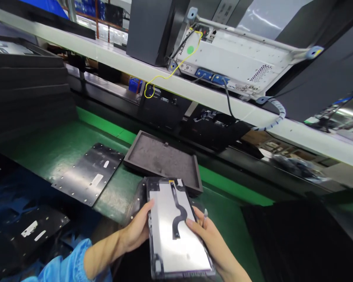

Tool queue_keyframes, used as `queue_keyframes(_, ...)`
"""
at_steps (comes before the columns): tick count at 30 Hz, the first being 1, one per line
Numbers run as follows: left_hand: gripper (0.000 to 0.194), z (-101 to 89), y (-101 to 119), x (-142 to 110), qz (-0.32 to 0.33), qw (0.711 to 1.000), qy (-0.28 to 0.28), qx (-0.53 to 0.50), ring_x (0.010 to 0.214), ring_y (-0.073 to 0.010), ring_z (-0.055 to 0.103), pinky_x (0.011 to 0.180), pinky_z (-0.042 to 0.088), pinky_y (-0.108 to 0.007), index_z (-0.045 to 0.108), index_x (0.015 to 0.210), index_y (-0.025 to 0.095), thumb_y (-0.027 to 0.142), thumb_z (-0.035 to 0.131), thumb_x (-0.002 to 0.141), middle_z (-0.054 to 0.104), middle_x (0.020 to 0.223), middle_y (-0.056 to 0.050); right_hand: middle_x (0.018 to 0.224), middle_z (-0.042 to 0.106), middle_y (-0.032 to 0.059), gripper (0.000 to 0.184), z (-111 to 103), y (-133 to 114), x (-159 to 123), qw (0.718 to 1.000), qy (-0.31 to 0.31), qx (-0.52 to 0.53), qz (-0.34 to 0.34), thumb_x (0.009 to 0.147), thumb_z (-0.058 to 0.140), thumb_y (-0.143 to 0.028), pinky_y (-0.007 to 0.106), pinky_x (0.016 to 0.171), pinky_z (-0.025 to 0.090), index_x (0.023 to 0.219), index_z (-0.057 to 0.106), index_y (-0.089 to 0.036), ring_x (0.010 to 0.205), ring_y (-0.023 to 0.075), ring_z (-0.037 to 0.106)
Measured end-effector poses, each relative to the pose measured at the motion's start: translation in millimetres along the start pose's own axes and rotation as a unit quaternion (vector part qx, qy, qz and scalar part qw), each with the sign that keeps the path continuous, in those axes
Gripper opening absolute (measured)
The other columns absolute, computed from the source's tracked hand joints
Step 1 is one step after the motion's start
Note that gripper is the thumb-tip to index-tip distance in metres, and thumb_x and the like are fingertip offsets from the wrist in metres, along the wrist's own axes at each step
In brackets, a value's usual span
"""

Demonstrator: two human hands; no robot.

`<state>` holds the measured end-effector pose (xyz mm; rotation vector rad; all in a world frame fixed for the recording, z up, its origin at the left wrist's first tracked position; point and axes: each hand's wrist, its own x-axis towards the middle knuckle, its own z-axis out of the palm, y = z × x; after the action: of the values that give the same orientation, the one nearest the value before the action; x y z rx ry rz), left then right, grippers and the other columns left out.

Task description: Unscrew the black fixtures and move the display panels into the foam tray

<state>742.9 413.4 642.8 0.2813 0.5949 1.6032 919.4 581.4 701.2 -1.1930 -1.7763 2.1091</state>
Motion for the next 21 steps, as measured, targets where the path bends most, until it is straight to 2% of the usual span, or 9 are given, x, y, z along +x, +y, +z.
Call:
queue_keyframes(2,0.087,-0.6,-0.2,0.5,0.032,0.999,-0.032,0.019,0.131,-0.036,0.066,0.112,0.052,-0.05,0.066,0.142,0.02,0.091,0.057,0.092,0.073,0.137,-0.015,0.123,0.082,0.0132,0.076,-4.5,-20.9,20.3,1.0,0.015,0.006,-0.026,0.082,0.091,-0.051,0.047,0.086,0.069,0.148,0.063,-0.027,0.096,0.0347,0.083)
queue_keyframes(4,0.09,-0.4,0.2,0.6,0.055,0.997,-0.034,0.038,0.126,-0.0355,0.068,0.1,0.057,-0.047,0.062,0.144,0.021,0.093,0.053,0.092,0.069,0.141,-0.017,0.125,0.081,0.0141,0.07,-8.9,-44.7,48.4,0.996,0.04,-0.008,-0.078,0.082,0.09,-0.05,0.046,0.09,0.069,0.143,0.067,-0.023,0.101,0.0343,0.083)
queue_keyframes(8,0.092,1.6,0.7,0.5,0.056,0.997,-0.021,0.056,0.118,-0.0333,0.072,0.092,0.058,-0.043,0.058,0.143,0.018,0.092,0.06,0.088,0.068,0.139,-0.021,0.12,0.083,0.0143,0.052,-7.3,-91.2,117.2,0.98,0.086,-0.077,-0.162,0.081,0.09,-0.039,0.043,0.098,0.067,0.126,0.073,-0.018,0.108,0.0319,0.081)
queue_keyframes(13,0.086,-0.5,-3.3,4.1,0.045,0.996,-0.012,0.074,0.106,-0.0303,0.074,0.091,0.057,-0.043,0.06,0.132,0.018,0.087,0.069,0.081,0.072,0.126,-0.016,0.105,0.084,0.016,0.029,7.9,-138.7,188.3,0.96,0.151,-0.145,-0.187,0.082,0.085,-0.026,0.041,0.093,0.067,0.107,0.077,-0.015,0.102,0.0309,0.081)
queue_keyframes(17,0.082,-3.9,-5.7,7.6,0.047,0.996,-0.015,0.074,0.1,-0.0288,0.075,0.089,0.056,-0.043,0.061,0.129,0.02,0.083,0.073,0.079,0.072,0.121,-0.014,0.096,0.082,0.0155,0.019,13.8,-160.2,218.1,0.943,0.196,-0.179,-0.2,0.079,0.083,-0.023,0.037,0.085,0.064,0.094,0.076,-0.014,0.094,0.0288,0.079)
queue_keyframes(21,0.078,-4.0,-4.8,6.4,0.058,0.995,-0.033,0.08,0.098,-0.028,0.075,0.09,0.056,-0.044,0.062,0.13,0.02,0.08,0.073,0.082,0.072,0.121,-0.013,0.083,0.078,0.0105,0.014,17.6,-164.0,229.6,0.933,0.201,-0.209,-0.212,0.078,0.08,-0.023,0.031,0.07,0.059,0.087,0.075,-0.014,0.079,0.0239,0.075)
